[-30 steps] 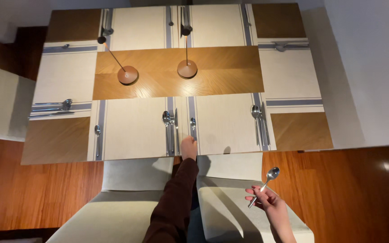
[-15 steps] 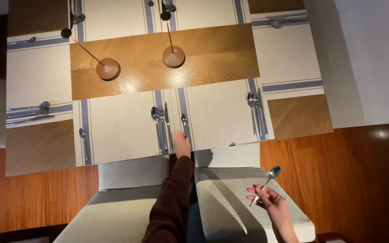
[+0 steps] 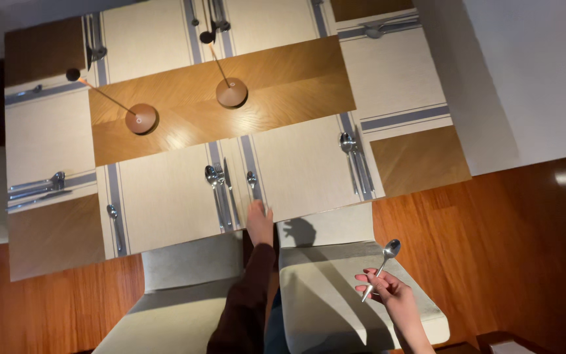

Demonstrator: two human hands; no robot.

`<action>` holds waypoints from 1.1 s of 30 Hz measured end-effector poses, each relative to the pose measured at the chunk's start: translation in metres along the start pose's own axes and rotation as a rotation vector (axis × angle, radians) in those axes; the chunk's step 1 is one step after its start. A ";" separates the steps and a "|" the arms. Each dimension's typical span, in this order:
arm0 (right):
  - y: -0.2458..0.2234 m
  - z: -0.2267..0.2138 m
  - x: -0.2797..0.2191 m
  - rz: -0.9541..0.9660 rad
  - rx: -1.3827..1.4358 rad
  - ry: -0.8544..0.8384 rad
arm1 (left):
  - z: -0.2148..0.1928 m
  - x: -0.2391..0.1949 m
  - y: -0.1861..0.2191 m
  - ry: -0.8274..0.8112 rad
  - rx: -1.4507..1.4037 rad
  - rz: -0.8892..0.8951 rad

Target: The person places spoons and forks onto individual placemats at a dining table, retrieving more utensils from a kitchen drawer during the process.

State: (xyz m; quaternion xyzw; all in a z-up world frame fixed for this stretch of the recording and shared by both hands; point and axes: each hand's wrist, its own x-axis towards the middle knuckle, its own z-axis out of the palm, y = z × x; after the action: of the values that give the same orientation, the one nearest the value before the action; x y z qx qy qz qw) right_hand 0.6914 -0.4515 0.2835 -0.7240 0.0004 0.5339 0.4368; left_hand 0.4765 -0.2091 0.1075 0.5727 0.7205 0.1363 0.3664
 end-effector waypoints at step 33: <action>-0.088 -0.411 0.036 -0.436 -0.632 -0.121 | 0.262 -0.354 0.295 -0.455 -0.441 0.491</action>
State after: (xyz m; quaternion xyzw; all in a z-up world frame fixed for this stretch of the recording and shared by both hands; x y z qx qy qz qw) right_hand 1.0657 -0.6403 0.3315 -0.7732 -0.3438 0.4439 0.2947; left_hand 0.8967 -0.5050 0.2390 0.6511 0.4163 0.2408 0.5872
